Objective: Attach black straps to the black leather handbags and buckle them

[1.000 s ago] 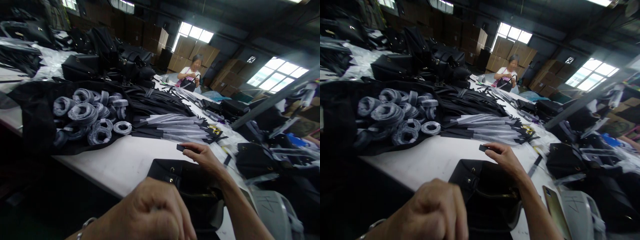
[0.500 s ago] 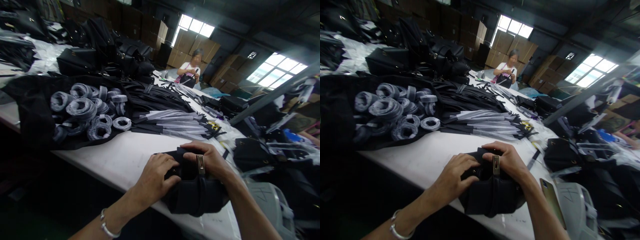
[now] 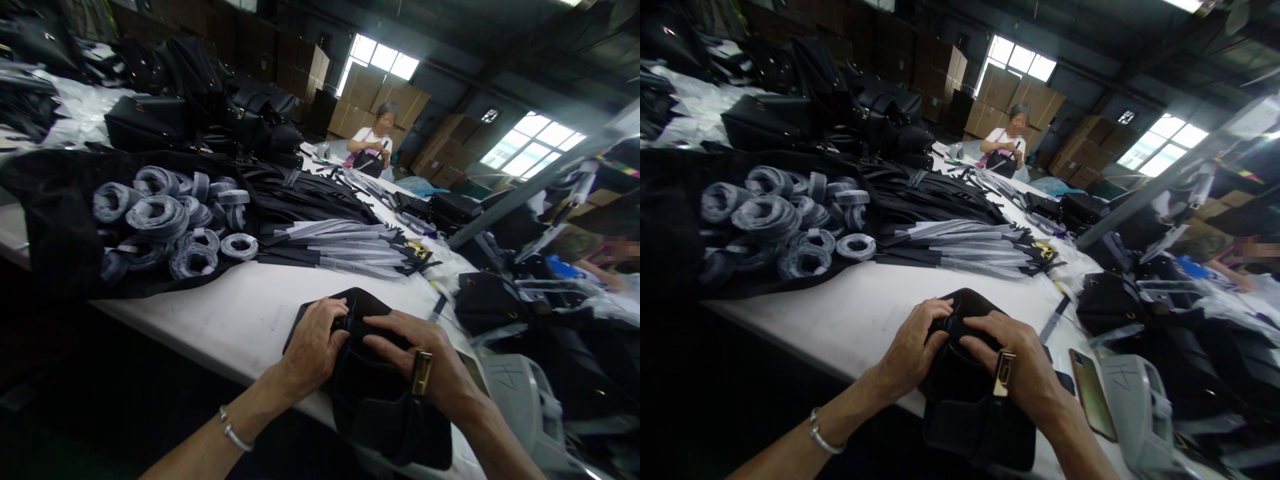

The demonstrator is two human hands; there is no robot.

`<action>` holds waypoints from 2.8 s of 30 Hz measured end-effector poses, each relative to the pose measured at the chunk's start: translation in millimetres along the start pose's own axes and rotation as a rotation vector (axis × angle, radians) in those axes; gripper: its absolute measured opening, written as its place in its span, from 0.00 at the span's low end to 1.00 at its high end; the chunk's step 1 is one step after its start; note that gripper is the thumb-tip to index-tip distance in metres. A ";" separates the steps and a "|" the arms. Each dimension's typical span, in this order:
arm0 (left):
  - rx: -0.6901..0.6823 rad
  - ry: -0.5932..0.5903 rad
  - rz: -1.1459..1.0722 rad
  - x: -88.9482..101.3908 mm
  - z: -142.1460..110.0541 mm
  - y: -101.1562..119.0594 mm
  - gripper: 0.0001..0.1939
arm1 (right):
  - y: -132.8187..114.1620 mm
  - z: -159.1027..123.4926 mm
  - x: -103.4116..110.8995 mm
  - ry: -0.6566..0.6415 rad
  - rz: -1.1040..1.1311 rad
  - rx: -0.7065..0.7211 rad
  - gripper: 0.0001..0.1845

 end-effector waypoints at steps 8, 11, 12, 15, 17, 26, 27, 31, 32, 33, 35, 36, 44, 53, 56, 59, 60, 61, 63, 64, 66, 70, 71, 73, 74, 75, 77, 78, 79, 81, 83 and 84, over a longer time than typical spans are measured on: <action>-0.099 -0.011 0.283 -0.8 3.9 -0.9 0.10 | 1.0 8.8 -7.2 0.084 0.085 -0.177 0.11; -0.127 -0.013 0.330 -3.0 4.8 -0.6 0.09 | -0.2 6.8 -8.6 0.108 0.119 -0.209 0.12; -0.133 -0.017 0.341 -3.8 4.9 -0.5 0.09 | -0.9 6.1 -8.9 0.114 0.126 -0.220 0.12; -0.138 -0.040 0.369 -5.6 4.9 0.4 0.09 | -2.8 5.4 -10.0 0.109 0.102 -0.247 0.12; -0.132 -0.058 0.386 -5.8 5.0 1.3 0.09 | -3.6 6.4 -10.9 0.095 0.041 -0.240 0.11; -0.112 -0.138 0.419 -5.7 6.7 6.3 0.07 | -13.5 7.4 -8.0 0.030 -0.171 -0.240 0.09; -0.111 -0.148 0.419 -5.9 6.9 6.5 0.08 | -15.7 8.0 -7.8 0.025 -0.151 -0.231 0.08; -0.119 -0.146 0.407 -6.7 7.0 6.1 0.08 | -15.8 12.9 -9.8 0.034 -0.039 -0.262 0.10; -0.120 -0.135 0.403 -6.9 6.8 5.8 0.08 | -13.1 14.4 -10.7 0.038 -0.009 -0.287 0.09; -0.121 -0.121 0.400 -7.0 6.6 5.5 0.08 | -9.6 15.7 -11.7 0.034 0.028 -0.309 0.09; -0.126 -0.101 0.394 -7.1 6.1 5.3 0.07 | -2.1 18.0 -13.5 -0.007 0.131 -0.342 0.09; -0.126 -0.099 0.390 -7.1 6.0 5.4 0.07 | 0.9 18.9 -14.1 -0.032 0.185 -0.354 0.09; -0.108 -0.157 0.330 -7.9 4.4 6.4 0.05 | -3.8 21.5 -17.1 -0.010 0.164 -0.327 0.08; -0.086 -0.060 0.204 -11.7 5.0 -1.0 0.07 | 21.9 22.8 -44.0 0.029 0.563 -0.235 0.11; -0.064 -0.028 0.159 -9.6 6.6 -2.2 0.09 | 25.3 28.8 -45.4 -0.062 0.700 -0.221 0.16; -0.046 -0.028 0.112 -7.2 7.5 -1.9 0.11 | 22.8 29.9 -45.1 -0.075 0.640 -0.207 0.15; -0.035 -0.028 0.102 -5.7 7.2 -1.6 0.11 | 21.6 28.8 -45.2 -0.061 0.604 -0.196 0.14; -0.020 -0.019 0.098 -3.7 6.4 -1.2 0.11 | 20.5 27.2 -45.3 -0.046 0.562 -0.187 0.14; 0.024 0.004 0.100 1.7 3.4 -0.3 0.11 | 18.8 23.7 -45.6 -0.016 0.456 -0.175 0.16; 0.050 0.009 0.102 4.6 1.3 0.2 0.10 | 18.1 22.6 -45.7 -0.010 0.399 -0.172 0.16; 0.090 -0.001 0.099 9.6 -3.0 1.3 0.08 | 17.2 22.3 -46.2 0.001 0.291 -0.162 0.17; 0.137 -0.018 0.046 12.3 -6.6 5.4 0.05 | 16.4 27.3 -49.6 0.034 0.157 -0.119 0.15; 0.148 -0.015 0.017 11.9 -6.1 6.6 0.04 | 16.5 28.1 -51.0 0.037 0.139 -0.115 0.14; 0.182 -0.011 -0.068 12.0 -4.1 8.9 0.03 | 17.0 27.9 -53.4 0.036 0.114 -0.108 0.15; 0.208 -0.020 -0.123 12.9 -2.8 9.7 0.02 | 17.1 26.7 -53.9 0.037 0.106 -0.107 0.16; 0.241 -0.039 -0.184 14.5 -1.4 10.3 0.02 | 17.0 25.2 -53.8 0.034 0.099 -0.102 0.16; 0.315 -0.104 -0.305 19.5 1.3 10.7 0.03 | 15.2 21.7 -51.8 0.005 0.088 -0.057 0.16; 0.351 -0.146 -0.355 22.6 2.7 10.6 0.03 | 13.6 20.2 -50.3 -0.020 0.077 -0.016 0.16; 0.381 -0.188 -0.393 25.7 4.1 10.5 0.03 | 11.7 19.0 -48.5 -0.041 0.051 0.028 0.16; 0.422 -0.254 -0.423 31.2 6.9 10.5 0.03 | 7.9 17.9 -45.5 -0.047 -0.031 0.101 0.18; 0.441 -0.293 -0.406 35.0 9.1 10.9 0.03 | 5.7 18.6 -44.2 -0.006 -0.109 0.125 0.18; 0.443 -0.302 -0.391 36.3 9.7 11.1 0.03 | 5.4 19.3 -44.3 0.020 -0.133 0.130 0.16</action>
Point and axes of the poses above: each hand's wrist, its own z-axis towards the middle knuckle, its own x-axis out of the back of the hand, y = z × x, the point moved 1 cm from there along z, towards the middle knuckle, and after that the axes turned 13 degrees about -y, right-handed, at the moved point
